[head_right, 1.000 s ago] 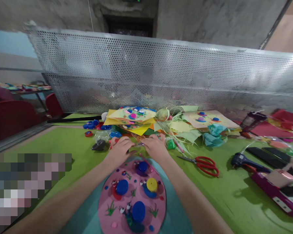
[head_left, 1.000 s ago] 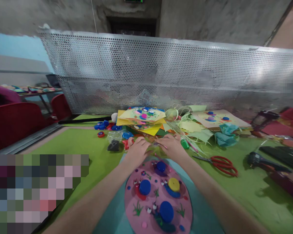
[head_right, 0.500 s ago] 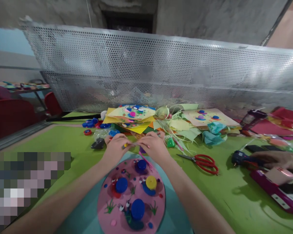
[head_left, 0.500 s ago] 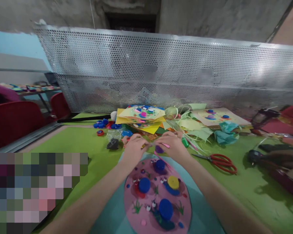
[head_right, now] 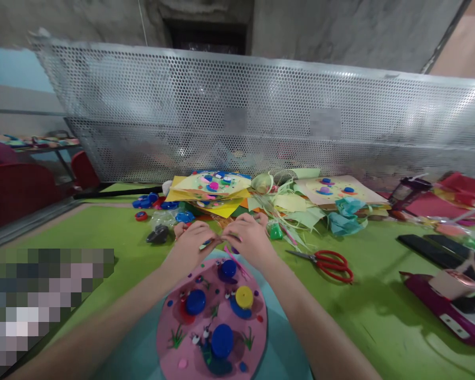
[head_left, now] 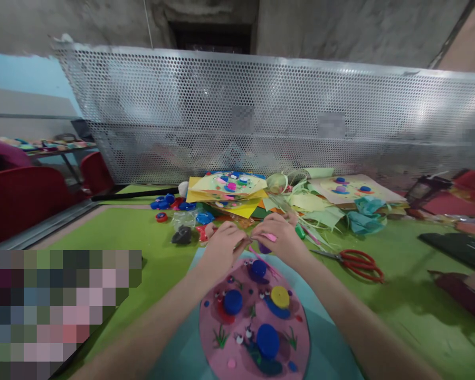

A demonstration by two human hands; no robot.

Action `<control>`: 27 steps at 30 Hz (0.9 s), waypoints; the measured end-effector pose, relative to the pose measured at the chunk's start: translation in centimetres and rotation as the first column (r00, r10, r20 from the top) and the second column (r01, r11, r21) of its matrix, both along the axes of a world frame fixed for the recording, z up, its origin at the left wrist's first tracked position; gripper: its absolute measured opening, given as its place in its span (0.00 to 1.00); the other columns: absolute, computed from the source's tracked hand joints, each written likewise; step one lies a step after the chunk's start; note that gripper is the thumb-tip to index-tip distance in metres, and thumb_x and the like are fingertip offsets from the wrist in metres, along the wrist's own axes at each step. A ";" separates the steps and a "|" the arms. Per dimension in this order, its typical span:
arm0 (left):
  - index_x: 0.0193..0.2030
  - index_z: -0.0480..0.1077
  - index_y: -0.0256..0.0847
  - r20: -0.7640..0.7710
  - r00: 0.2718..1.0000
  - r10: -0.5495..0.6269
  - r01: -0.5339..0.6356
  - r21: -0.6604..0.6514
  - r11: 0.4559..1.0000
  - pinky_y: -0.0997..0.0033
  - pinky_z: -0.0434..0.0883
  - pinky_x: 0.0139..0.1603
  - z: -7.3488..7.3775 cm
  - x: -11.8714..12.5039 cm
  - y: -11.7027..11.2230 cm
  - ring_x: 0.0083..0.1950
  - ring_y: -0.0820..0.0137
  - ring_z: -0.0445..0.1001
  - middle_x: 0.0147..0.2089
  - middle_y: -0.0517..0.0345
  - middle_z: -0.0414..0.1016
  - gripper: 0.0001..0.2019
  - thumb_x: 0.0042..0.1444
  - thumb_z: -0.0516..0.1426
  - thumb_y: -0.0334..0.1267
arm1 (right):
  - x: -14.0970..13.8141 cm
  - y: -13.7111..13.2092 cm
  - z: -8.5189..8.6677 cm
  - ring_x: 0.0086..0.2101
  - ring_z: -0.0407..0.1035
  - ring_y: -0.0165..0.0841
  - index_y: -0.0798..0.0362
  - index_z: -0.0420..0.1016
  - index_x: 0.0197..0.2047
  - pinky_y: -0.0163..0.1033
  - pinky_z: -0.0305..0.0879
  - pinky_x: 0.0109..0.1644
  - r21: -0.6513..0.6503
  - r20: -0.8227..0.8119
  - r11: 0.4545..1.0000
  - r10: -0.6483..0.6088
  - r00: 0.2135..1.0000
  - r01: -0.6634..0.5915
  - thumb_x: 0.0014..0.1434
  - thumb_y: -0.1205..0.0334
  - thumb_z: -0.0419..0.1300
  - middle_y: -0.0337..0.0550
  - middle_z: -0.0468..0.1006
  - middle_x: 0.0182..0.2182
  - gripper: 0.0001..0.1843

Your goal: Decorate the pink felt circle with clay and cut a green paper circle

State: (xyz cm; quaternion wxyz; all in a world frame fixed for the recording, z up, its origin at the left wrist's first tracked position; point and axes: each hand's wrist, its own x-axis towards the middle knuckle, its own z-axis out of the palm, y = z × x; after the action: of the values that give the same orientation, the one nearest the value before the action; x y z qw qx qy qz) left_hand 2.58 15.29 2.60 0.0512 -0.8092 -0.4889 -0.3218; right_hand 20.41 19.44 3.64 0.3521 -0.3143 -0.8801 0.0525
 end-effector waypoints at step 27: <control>0.50 0.67 0.38 -0.025 0.649 0.761 -0.695 -0.425 0.579 0.55 0.72 0.46 -0.6 -12.3 3.9 0.46 0.63 0.73 0.50 0.51 0.71 0.15 0.58 0.56 0.41 | -0.2 3.5 -2.4 0.50 0.64 0.53 0.58 0.65 0.56 0.57 0.58 0.47 -0.066 0.179 0.842 -0.518 0.837 0.535 0.60 0.67 0.53 0.61 0.71 0.53 0.21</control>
State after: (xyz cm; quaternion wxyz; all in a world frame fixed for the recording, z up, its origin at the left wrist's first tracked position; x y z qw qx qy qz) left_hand -9.71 19.20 1.97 -0.0257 -0.4997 -0.8349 -0.2295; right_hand 20.16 22.89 1.20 0.2654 -0.5668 -0.7797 -0.0211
